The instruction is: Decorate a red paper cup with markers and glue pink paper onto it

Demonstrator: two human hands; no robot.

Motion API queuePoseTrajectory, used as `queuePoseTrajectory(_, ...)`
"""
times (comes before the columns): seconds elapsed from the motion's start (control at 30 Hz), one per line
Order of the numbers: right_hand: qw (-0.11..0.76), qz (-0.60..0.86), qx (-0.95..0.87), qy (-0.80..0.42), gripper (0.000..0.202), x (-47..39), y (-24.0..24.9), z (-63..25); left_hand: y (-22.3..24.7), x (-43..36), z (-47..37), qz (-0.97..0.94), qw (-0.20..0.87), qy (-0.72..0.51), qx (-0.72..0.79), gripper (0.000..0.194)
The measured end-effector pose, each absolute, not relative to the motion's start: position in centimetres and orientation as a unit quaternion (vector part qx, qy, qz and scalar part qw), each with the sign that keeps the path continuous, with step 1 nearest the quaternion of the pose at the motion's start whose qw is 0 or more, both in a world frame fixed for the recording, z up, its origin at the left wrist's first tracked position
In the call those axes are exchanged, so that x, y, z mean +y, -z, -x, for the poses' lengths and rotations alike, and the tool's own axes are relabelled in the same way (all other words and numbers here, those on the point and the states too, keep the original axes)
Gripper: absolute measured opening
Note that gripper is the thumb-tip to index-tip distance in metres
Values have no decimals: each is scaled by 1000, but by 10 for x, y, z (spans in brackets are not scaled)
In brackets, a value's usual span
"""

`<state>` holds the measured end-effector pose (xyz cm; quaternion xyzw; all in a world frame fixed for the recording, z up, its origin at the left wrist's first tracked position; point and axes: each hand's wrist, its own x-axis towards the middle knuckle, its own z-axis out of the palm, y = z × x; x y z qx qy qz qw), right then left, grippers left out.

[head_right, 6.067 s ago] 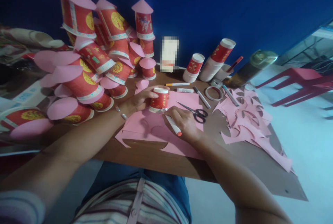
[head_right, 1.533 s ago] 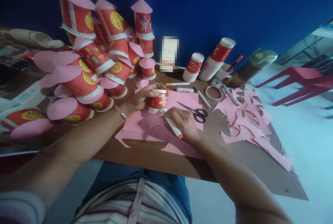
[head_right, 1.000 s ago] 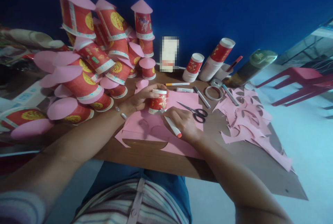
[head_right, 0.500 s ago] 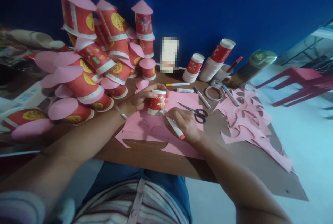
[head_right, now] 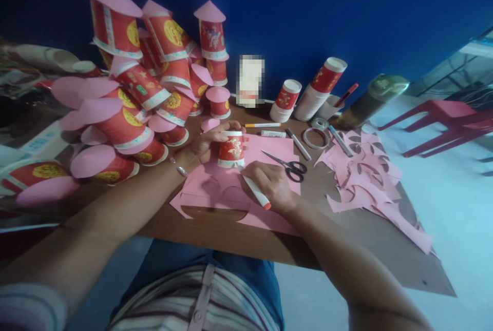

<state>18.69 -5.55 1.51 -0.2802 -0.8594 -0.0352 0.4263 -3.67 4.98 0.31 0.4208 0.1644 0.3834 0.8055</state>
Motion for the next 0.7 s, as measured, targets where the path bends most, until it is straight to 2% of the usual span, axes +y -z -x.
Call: queuePoseTrajectory(0.7,378,204,-902,-34,8,-53,-17,-179,-10,46,32,-459,782,-363,215,53)
